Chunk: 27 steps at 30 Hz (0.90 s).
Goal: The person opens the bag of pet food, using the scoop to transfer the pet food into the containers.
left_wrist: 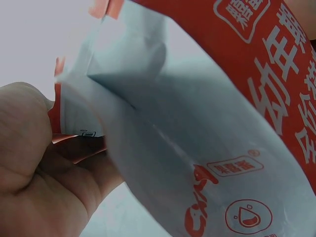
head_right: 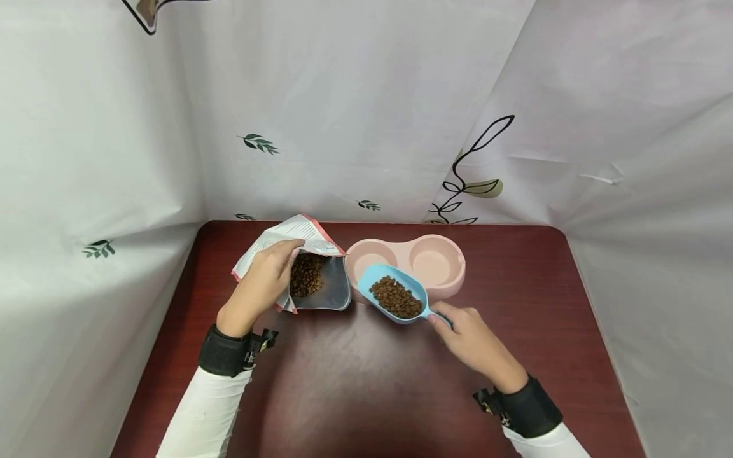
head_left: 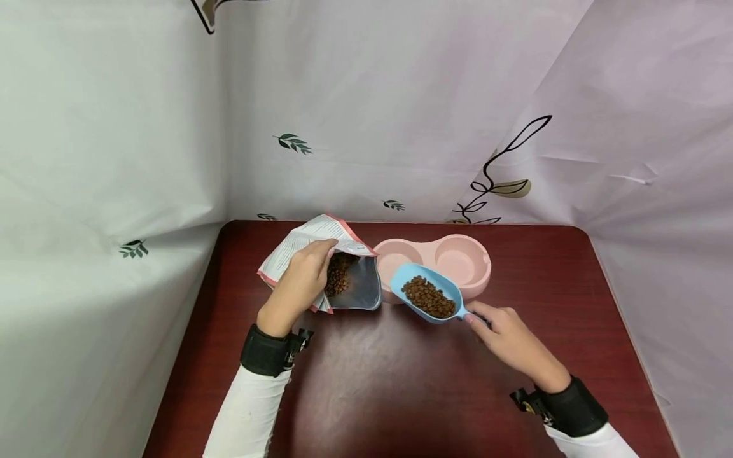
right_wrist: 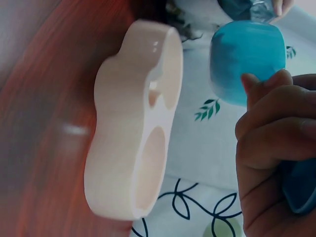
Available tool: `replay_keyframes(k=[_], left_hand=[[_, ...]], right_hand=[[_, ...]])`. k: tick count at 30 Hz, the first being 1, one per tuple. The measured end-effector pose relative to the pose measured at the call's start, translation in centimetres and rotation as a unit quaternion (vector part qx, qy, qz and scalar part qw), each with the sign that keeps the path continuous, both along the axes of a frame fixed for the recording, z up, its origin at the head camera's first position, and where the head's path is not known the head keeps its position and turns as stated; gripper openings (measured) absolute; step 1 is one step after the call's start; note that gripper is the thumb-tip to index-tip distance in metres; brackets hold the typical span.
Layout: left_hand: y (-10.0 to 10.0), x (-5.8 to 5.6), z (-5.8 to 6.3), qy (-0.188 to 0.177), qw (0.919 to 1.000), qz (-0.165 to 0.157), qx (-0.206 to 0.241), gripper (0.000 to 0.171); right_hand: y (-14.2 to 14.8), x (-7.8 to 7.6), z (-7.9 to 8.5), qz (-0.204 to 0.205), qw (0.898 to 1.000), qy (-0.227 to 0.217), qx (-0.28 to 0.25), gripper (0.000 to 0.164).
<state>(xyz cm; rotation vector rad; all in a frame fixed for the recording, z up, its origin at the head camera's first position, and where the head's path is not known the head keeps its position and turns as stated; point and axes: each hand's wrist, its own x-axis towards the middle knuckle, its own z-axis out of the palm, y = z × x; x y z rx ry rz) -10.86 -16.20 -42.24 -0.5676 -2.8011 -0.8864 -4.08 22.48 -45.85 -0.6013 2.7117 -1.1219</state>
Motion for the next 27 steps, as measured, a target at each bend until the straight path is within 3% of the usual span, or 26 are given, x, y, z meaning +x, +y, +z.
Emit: replay_keyframes(k=[6,11,14,27], left_hand=[[0.0,0.0,-0.1,-0.003,1.0000,0.001,0.000,0.030],[-0.1,0.0,-0.1,-0.006,1.0000,0.003,-0.001,0.030],[-0.1,0.1,-0.1,-0.011,0.9999,0.003,-0.003,0.032],[0.0,0.1,0.0,-0.005,1.0000,-0.003,0.001,0.032]], right_hand=[[0.6,-2.1,0.5,0.006,0.998,-0.002,0.068,0.019],[0.0,-4.2,0.6,0.027,0.994,-0.010,0.102,0.015],[-0.6,-5.3,0.8,0.031,0.992,-0.007,0.122,0.022],[-3.0,-9.0,2.8,0.089,0.974,-0.001,0.210,0.031]])
